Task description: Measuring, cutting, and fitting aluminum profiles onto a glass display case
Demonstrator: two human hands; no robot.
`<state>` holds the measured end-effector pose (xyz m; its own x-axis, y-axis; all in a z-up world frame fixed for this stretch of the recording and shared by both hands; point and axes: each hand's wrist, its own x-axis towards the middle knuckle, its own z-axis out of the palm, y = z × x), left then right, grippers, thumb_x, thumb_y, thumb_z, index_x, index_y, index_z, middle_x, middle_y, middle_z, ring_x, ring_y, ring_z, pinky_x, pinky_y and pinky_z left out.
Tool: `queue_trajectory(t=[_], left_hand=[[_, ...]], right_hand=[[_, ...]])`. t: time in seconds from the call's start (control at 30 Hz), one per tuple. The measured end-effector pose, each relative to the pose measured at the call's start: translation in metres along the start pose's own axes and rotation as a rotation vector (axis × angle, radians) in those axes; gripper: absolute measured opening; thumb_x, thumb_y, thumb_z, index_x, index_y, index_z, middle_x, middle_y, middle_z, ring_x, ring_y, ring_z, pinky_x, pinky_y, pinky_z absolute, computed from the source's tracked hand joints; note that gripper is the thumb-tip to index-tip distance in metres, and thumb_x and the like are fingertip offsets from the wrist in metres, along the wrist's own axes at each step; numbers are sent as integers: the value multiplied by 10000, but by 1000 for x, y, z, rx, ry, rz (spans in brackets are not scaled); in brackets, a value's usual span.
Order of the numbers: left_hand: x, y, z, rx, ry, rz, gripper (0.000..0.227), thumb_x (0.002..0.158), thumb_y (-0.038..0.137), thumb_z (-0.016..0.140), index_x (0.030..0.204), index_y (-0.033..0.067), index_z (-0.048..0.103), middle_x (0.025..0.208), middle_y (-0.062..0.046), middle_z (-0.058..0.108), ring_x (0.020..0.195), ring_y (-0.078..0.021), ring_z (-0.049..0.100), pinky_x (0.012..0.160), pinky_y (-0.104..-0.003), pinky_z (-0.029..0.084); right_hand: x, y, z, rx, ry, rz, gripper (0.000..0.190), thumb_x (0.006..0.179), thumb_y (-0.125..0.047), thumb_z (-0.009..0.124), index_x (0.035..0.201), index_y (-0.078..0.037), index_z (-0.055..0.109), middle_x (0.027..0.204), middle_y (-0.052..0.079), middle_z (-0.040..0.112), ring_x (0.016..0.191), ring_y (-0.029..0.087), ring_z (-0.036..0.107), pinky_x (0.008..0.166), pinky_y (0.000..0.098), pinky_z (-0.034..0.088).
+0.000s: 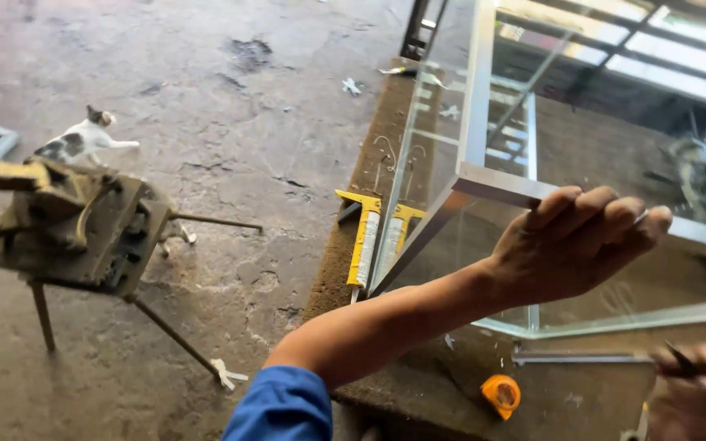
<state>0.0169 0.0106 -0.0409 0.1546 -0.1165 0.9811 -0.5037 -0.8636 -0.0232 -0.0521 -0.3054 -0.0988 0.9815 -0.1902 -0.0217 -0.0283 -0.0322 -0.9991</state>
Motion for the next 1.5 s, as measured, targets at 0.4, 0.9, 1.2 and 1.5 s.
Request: queue_trajectory(t=[0.4,0.9,1.2,1.5], left_hand=[[-19,27,-23,543,-375,-108,213,975,158,659,1188,180,659,1091,59,677,995,-51,671,943,-176,465],[70,33,-68,1145,-284,-637,142,966,-74,677,968,5,794,907,-80,759,830,-89,719,780,-150,628],[72,35,-69,1048,-213,-735,173,976,-107,648,1000,-23,797,932,-124,757,867,-146,725,774,-210,670],[75,33,-70,1044,-195,-758,238,1021,-51,558,986,-28,793,921,-132,749,862,-158,715,787,-232,678]], right_hand=[[-31,-113,295,5,-117,-1261,100,1038,-173,586,1047,-74,580,998,71,492,934,186,486,875,296,362],[-6,-76,328,-1018,920,-642,329,1079,-146,259,1352,-32,403,1092,28,349,1044,160,399,931,318,376],[-3,-66,322,-1011,924,-587,336,1134,-127,314,1453,-28,292,1308,58,367,1280,178,335,1133,327,301],[1,-42,318,-1009,914,-531,429,1192,-109,373,1561,-21,174,1535,90,387,1528,197,267,1346,337,221]])
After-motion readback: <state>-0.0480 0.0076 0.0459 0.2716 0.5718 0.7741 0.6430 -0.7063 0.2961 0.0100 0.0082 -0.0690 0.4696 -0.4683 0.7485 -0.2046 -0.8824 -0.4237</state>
